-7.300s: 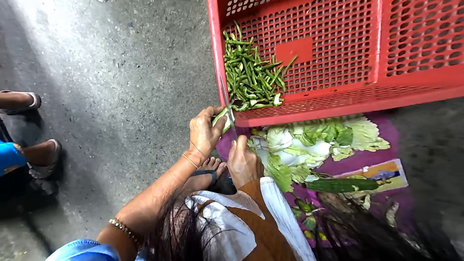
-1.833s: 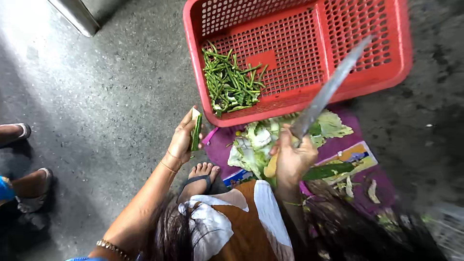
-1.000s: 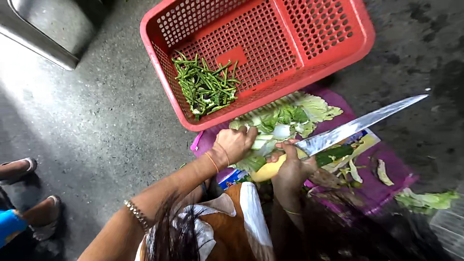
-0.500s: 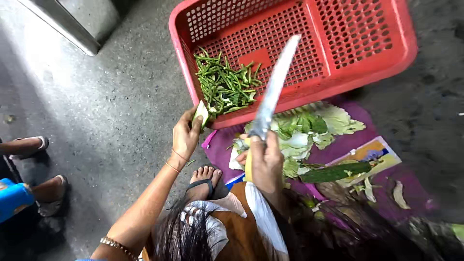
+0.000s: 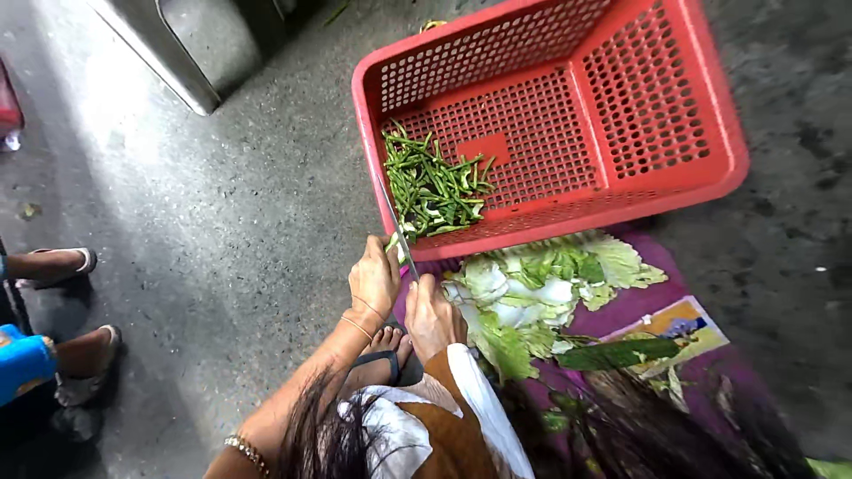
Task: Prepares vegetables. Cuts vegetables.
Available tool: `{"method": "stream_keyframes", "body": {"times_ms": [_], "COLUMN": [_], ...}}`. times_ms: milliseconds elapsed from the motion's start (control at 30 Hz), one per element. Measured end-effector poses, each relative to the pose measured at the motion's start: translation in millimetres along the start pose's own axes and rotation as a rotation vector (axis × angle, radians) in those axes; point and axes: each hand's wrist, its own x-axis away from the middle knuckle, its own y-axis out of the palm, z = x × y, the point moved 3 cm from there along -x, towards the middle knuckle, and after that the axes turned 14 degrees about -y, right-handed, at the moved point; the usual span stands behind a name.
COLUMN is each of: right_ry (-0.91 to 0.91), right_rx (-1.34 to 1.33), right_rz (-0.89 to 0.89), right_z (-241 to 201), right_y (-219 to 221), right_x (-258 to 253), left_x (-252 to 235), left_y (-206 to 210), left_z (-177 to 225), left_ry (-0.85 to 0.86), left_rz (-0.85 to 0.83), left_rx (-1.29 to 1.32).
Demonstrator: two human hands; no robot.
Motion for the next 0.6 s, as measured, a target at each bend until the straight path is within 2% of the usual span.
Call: {"method": "stream_keyframes", "body": {"times_ms": [133,267,533,600], "right_ry": [0.056,-0.012,0.119,0.104], "right_rx": [0.009,0.037,-0.005,0.009], "right_rz": [-0.116,0.023,-0.241,-0.225], "right_z": [-2.5,-6.2,-4.8,-2.4], "right_y": [-6.6,-11.1,-7.5,-3.8], "right_x": [1.2,9.1,-0.2,-2.3], "left_x": [2.7,3.2,3.1,2.2], "left_y": [1.1,2.4,3.2,3.8], "left_z": [4.3,2.5,2.8,2.3], "left_ry": [-0.01,0.02,-0.009,-0.007], "left_rz": [-0.021,0.026,-0.014,-0.024], "left_rx": [-0.049,-0.051,-0.04,-0.025]}}
